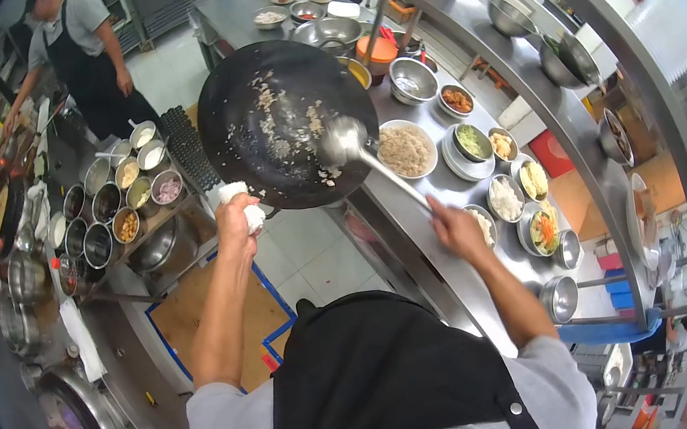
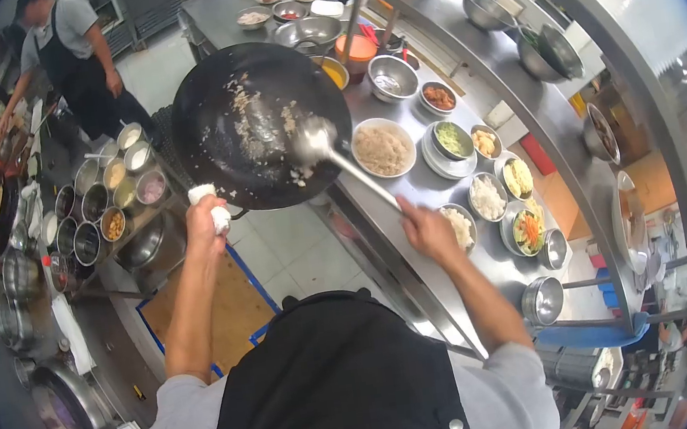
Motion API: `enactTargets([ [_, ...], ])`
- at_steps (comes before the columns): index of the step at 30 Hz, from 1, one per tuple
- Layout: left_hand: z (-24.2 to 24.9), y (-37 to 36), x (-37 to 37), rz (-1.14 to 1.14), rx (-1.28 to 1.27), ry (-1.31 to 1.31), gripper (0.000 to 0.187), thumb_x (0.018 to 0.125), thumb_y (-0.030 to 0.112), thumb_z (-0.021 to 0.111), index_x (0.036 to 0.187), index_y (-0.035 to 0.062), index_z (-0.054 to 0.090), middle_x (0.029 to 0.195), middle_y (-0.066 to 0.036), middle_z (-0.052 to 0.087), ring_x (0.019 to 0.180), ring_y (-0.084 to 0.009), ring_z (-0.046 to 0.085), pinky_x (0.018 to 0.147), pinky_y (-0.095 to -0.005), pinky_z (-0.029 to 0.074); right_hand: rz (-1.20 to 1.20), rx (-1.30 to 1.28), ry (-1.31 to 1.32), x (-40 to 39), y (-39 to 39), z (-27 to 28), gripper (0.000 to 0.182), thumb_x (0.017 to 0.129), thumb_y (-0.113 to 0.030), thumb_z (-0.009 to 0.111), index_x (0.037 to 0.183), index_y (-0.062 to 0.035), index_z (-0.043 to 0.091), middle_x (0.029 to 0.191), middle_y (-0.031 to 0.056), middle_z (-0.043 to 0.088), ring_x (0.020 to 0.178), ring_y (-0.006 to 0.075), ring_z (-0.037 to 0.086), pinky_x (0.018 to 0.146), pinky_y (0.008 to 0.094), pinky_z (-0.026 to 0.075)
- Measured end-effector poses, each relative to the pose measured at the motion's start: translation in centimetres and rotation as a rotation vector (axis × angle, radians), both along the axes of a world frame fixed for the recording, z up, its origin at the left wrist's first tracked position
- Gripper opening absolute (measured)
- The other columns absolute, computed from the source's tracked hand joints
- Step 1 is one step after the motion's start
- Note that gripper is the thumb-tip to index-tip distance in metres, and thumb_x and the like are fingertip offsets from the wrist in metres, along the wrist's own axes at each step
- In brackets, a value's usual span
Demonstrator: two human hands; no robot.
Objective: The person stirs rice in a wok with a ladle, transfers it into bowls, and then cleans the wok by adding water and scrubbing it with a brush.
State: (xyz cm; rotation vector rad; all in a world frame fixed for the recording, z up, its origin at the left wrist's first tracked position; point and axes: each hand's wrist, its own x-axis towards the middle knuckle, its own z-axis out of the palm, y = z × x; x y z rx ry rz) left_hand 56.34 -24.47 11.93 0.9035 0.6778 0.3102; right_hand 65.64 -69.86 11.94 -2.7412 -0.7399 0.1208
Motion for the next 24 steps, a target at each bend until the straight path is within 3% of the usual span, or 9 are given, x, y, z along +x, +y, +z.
enactTargets([
  [2, -0.2, -2.2, 0.7, 0.036, 0.028, 0.004, 0.009, 0.079, 0.004, 0.065, 0.080, 0.0092, 0.058, 0.066, -0.002, 0.057, 0.048, -0.0139, 0.055, 0.037, -0.0306, 0.037, -0.030, 0.070, 0.101, 4.8, 4.0, 4.5, 0.057, 0.094, -0.018, 0.065, 0.150, -0.0159, 0.055, 0.108, 0.0294, 0.071, 0.100, 0.0465, 0.069, 0.087, 0.0535, 0.054],
  [4, -0.4, -4.6, 1.9, 0.112, 0.041, -0.020, 0.010, 0.078, 0.003, 0.065, 0.081, 0.0084, 0.058, 0.068, -0.002, 0.057, 0.048, -0.0143, 0.056, 0.037, -0.0303, 0.037, 0.042, 0.307, -0.011, 8.7, 7.4, 4.9, 0.058, 0.094, -0.020, 0.065, 0.150, -0.0135, 0.053, 0.115, 0.0311, 0.069, 0.109, 0.0471, 0.067, 0.096, 0.0497, 0.052],
  [6, -0.3, -7.0, 3.2, 0.177, 0.079, -0.041, 0.015, 0.076, 0.002, 0.066, 0.089, 0.0079, 0.060, 0.072, -0.002, 0.058, 0.049, -0.0152, 0.056, 0.037, -0.0312, 0.037, -0.051, 0.199, 0.061, 10.1, 10.2, 4.2, 0.058, 0.097, -0.020, 0.060, 0.153, -0.0157, 0.049, 0.114, 0.0312, 0.069, 0.105, 0.0474, 0.067, 0.094, 0.0533, 0.051],
  [9, -0.3, -9.2, 5.1, 0.236, 0.107, -0.078, 0.022, 0.075, 0.001, 0.066, 0.096, 0.0071, 0.061, 0.075, -0.002, 0.059, 0.051, -0.0163, 0.057, 0.039, -0.0314, 0.040, -0.022, 0.296, 0.036, 7.7, 6.0, -2.1, 0.058, 0.098, -0.021, 0.059, 0.154, -0.0189, 0.048, 0.108, 0.0297, 0.071, 0.100, 0.0465, 0.068, 0.090, 0.0549, 0.052],
  [12, -0.9, -10.5, 6.6, 0.275, 0.098, -0.121, 0.024, 0.075, 0.001, 0.066, 0.098, 0.0067, 0.062, 0.078, -0.002, 0.061, 0.053, -0.0159, 0.058, 0.040, -0.0313, 0.040, 0.065, 0.144, 0.055, 5.7, -4.3, -4.3, 0.059, 0.097, -0.023, 0.060, 0.155, -0.0221, 0.048, 0.096, 0.0261, 0.071, 0.092, 0.0452, 0.068, 0.083, 0.0534, 0.054],
  [15, 0.5, -12.4, 6.5, 0.315, 0.122, -0.034, 0.023, 0.075, 0.002, 0.066, 0.096, 0.0073, 0.061, 0.078, -0.002, 0.061, 0.053, -0.0158, 0.058, 0.040, -0.0316, 0.041, 0.145, 0.071, -0.026, 8.8, -9.4, -1.7, 0.060, 0.096, -0.023, 0.061, 0.155, -0.0229, 0.048, 0.091, 0.0239, 0.070, 0.087, 0.0442, 0.068, 0.080, 0.0528, 0.055],
  [16, 1.0, -13.5, 6.8, 0.381, 0.124, -0.045, 0.013, 0.077, 0.004, 0.066, 0.088, 0.0076, 0.060, 0.071, -0.002, 0.060, 0.050, -0.0152, 0.057, 0.035, -0.0308, 0.036, 0.144, 0.022, -0.045, 10.6, -9.6, 0.6, 0.061, 0.096, -0.022, 0.061, 0.155, -0.0231, 0.047, 0.091, 0.0233, 0.070, 0.086, 0.0438, 0.068, 0.079, 0.0527, 0.055],
  [20, 0.2, -16.1, 7.3, 0.397, 0.101, -0.004, 0.013, 0.077, 0.005, 0.067, 0.088, 0.0080, 0.060, 0.067, -0.002, 0.058, 0.048, -0.0159, 0.056, 0.035, -0.0304, 0.035, 0.117, 0.079, -0.056, 16.3, -2.5, 5.2, 0.058, 0.096, -0.021, 0.059, 0.153, -0.0199, 0.049, 0.089, 0.0216, 0.070, 0.084, 0.0426, 0.069, 0.075, 0.0540, 0.053],
  [24, -1.4, -17.5, 8.3, 0.429, 0.048, -0.011, 0.028, 0.073, 0.002, 0.068, 0.099, 0.0081, 0.059, 0.079, -0.004, 0.062, 0.053, -0.0175, 0.059, 0.037, -0.0314, 0.038, 0.134, 0.095, -0.079, 18.8, 0.3, -0.1, 0.057, 0.098, -0.022, 0.058, 0.154, -0.0212, 0.048, 0.090, 0.0234, 0.070, 0.087, 0.0432, 0.069, 0.077, 0.0547, 0.053],
])
